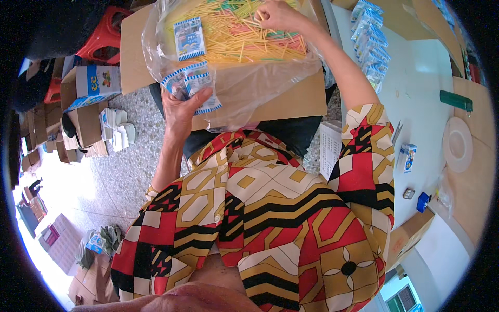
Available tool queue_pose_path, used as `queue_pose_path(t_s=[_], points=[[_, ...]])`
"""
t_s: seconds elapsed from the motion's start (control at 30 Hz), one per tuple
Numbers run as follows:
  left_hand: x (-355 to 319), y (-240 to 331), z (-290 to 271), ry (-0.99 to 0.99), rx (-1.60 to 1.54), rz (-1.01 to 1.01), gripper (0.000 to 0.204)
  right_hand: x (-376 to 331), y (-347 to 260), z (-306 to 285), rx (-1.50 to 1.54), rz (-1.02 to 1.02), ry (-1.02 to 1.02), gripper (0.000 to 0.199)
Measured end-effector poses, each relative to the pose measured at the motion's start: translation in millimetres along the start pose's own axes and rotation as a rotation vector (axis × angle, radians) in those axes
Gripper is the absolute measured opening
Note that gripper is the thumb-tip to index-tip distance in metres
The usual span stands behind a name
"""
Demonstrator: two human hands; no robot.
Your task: Packing small yellow sticks into plastic bags and organizing them in a box.
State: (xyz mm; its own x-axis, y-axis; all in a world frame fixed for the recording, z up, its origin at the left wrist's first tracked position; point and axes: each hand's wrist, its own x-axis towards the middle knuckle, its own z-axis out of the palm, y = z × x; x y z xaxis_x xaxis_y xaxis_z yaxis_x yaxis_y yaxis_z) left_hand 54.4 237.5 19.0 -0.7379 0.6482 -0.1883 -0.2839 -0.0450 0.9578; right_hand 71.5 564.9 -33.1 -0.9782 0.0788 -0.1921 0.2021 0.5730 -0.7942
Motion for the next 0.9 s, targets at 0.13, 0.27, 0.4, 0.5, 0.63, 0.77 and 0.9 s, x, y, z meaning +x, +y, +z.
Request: queue_pose_path(t_s=[0.13,0.27,0.4,0.5,0.63,0.77,0.9], points=[[-0.6,-2.0,-1.2,0.012,0.023,-0.019,0.028,-6.6,6.5,17.9,-0.316,0.019,0.107,0.019],[0.1,-0.7,0.2,-0.008,0.002,0.012,0.028,-8.4,24.6,32.0,-0.288,0.019,0.296,0.021],[-0.9,-3.2,-1.6,0.014,-0.013,-0.019,0.028,-4.9,20.7,38.2,-0.247,-0.004,0.307,0.028],[-0.8,-3.1,-2.3,0.014,0.008,-0.033,0.028,-5.9,8.3,40.4,-0.241,0.193,0.191,0.036],[0.4,-1.9,0.9,0.005,-0.010,-0.028,0.028,-8.9,26.3,47.9,-0.444,-0.030,0.318,0.044],[-0.5,-3.0,-1.5,0.020,0.004,-0.029,0.028,-7.0,18.4,46.8,-0.488,-0.007,0.302,0.045],[-0.5,-2.1,-2.2,0.016,0.015,-0.020,0.029,-5.2,0.8,43.2,-0.509,0.046,0.220,0.028]])
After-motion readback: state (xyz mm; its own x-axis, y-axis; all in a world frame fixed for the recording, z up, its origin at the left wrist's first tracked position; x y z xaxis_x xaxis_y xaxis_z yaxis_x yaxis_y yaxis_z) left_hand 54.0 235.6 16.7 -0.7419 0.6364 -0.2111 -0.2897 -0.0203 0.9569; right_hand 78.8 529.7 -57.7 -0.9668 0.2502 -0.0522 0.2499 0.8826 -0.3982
